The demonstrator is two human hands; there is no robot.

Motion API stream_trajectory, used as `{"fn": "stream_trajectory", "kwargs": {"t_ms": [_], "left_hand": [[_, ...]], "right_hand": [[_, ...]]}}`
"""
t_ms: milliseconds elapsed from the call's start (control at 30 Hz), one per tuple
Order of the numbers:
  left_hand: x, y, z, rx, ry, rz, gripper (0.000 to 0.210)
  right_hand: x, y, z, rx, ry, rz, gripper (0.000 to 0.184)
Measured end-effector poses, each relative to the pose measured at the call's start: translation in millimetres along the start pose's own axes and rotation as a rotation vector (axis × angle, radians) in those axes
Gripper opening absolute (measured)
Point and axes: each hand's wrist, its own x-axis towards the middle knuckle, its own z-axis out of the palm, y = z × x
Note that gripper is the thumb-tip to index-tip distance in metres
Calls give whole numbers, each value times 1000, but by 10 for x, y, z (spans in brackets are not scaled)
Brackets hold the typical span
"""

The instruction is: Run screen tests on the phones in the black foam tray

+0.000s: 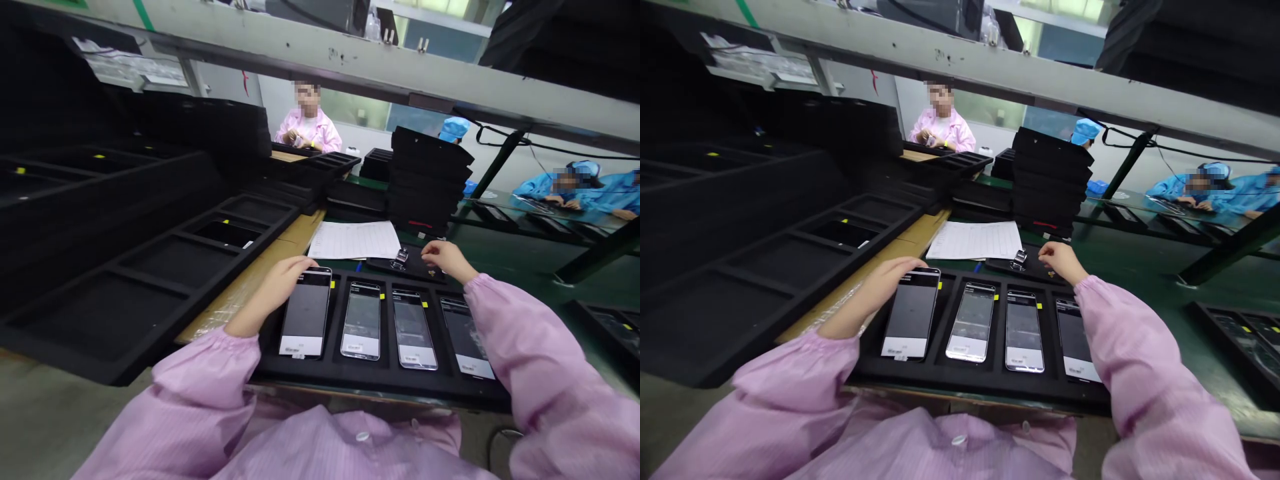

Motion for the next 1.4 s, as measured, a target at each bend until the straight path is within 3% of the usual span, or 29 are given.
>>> {"fn": "stream_trajectory", "kwargs": {"t_ms": [100, 167, 233, 267, 333, 400, 500, 567, 733, 1167, 1400], "left_hand": [[-251, 26, -152, -381, -40, -96, 43], [-418, 9, -205, -601, -155, -203, 40], [-549, -14, -209, -664, -259, -270, 37], [-597, -16, -191, -672, -258, -288, 36], [-663, 26, -117, -749, -121, -337, 39], [-701, 150, 10, -908, 117, -395, 43], [-728, 441, 260, -1187, 427, -431, 42], [-739, 629, 417, -1310, 473, -435, 39], [-797, 848, 607, -1410, 430, -470, 36], [-900, 929, 687, -1300, 414, -386, 56], [-953, 873, 736, -1361, 178, -482, 57]], "right_hand": [[-520, -176, -3, 194, 1, -38, 18], [-951, -260, 54, 341, -47, -28, 30], [-1365, -316, 163, 621, -117, 71, 38], [-1543, -337, 236, 730, -147, 123, 40], [-1814, -372, 407, 891, -202, 213, 40], [-1972, -406, 605, 1003, -237, 260, 41], [-2066, -463, 918, 1136, -261, 262, 45], [-2093, -504, 1104, 1179, -274, 233, 48], [-2135, -563, 1339, 1166, -296, 161, 50], [-2146, -460, 1411, 1102, -290, 137, 47], [-2123, -370, 1379, 1137, -505, 197, 51]]}}
